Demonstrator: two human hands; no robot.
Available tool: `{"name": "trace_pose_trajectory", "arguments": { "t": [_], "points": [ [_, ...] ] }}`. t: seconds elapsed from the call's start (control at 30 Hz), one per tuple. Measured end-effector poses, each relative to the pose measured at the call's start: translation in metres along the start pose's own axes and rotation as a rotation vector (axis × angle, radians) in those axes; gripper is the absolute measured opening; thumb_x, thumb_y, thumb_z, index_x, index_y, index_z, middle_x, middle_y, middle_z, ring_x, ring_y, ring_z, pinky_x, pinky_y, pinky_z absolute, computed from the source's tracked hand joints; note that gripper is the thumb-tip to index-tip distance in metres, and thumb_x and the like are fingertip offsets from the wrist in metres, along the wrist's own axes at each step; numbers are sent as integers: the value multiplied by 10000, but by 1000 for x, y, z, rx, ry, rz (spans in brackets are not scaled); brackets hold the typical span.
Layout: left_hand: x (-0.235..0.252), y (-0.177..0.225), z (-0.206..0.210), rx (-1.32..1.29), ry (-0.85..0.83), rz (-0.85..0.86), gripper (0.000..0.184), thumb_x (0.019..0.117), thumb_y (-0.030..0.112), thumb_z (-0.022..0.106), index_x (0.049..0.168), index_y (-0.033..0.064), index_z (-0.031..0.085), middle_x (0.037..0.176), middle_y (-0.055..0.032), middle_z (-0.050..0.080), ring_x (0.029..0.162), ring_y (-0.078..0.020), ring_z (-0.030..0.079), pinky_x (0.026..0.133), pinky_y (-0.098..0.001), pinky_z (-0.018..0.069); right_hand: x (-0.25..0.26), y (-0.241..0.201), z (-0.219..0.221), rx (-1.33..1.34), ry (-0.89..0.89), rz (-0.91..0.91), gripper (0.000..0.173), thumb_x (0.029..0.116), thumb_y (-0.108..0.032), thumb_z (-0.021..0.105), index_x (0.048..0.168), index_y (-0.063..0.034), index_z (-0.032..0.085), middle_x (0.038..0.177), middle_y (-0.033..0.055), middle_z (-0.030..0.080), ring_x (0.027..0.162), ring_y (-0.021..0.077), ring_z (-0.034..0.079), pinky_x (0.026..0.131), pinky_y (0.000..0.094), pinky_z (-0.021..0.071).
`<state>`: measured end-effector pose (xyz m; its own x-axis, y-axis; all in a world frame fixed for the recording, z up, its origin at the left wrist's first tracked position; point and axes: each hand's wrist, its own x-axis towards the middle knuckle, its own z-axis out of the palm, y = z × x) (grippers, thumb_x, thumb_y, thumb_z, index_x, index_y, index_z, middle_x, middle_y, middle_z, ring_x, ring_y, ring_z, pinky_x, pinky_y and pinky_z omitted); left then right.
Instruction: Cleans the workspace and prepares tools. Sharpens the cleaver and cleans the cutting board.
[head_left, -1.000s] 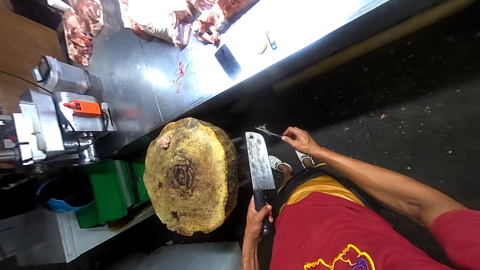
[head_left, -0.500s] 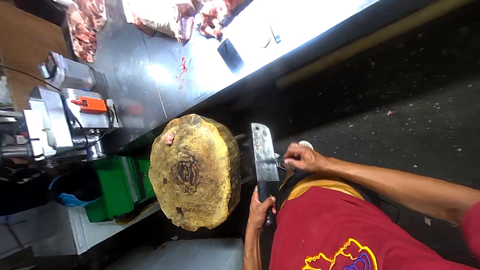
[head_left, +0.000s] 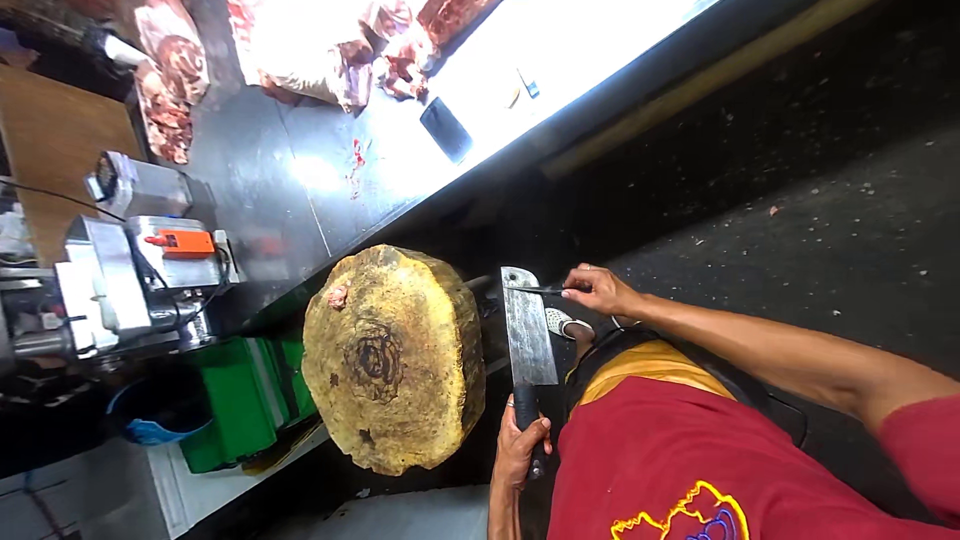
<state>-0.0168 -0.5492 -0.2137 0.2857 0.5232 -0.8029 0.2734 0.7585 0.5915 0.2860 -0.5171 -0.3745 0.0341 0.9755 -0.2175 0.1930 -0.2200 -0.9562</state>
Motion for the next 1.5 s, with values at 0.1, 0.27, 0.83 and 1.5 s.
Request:
{"name": "trace_pose_trajectory", "arguments": {
  "t": [0.1, 0.27, 0.83, 1.5],
  "points": [
    [3, -1, 0, -8, 2, -4, 587, 811, 78, 699, 1313, -6, 405, 731, -84, 597, 516, -153, 611, 485, -272, 558, -13, -7, 9, 27, -134, -71, 281, 978, -323, 667, 1074, -67, 736, 1018, 120, 676, 950, 223, 659, 877, 423, 555],
    [-4, -6, 3, -24, 13, 5, 588, 809, 73, 698, 1316, -10, 412, 719, -74, 605, 513, -144, 608, 489, -270, 556, 7, 6, -7, 40, 57, 159, 284, 1003, -267, 659, 1121, -15, 714, 1068, 197, 691, 1027, 326, 669, 954, 526, 532],
    [-1, 7, 0, -103, 21, 78, 612, 805, 67, 716, 1320, -1, 394, 744, -80, 606, 519, -144, 617, 482, -268, 563, -29, -10, -2, 1, -46, -159, 239, 950, -302, 703, 1009, -74, 744, 961, 91, 677, 904, 198, 660, 834, 402, 570],
    [-10, 1, -2, -139, 12, 86, 595, 805, 86, 740, 1300, -8, 422, 756, -81, 619, 522, -135, 616, 485, -258, 559, 2, -11, -13, 141, 147, 85, 231, 982, -280, 694, 1084, -74, 715, 998, 115, 689, 877, 221, 681, 804, 454, 582]
  ]
}}
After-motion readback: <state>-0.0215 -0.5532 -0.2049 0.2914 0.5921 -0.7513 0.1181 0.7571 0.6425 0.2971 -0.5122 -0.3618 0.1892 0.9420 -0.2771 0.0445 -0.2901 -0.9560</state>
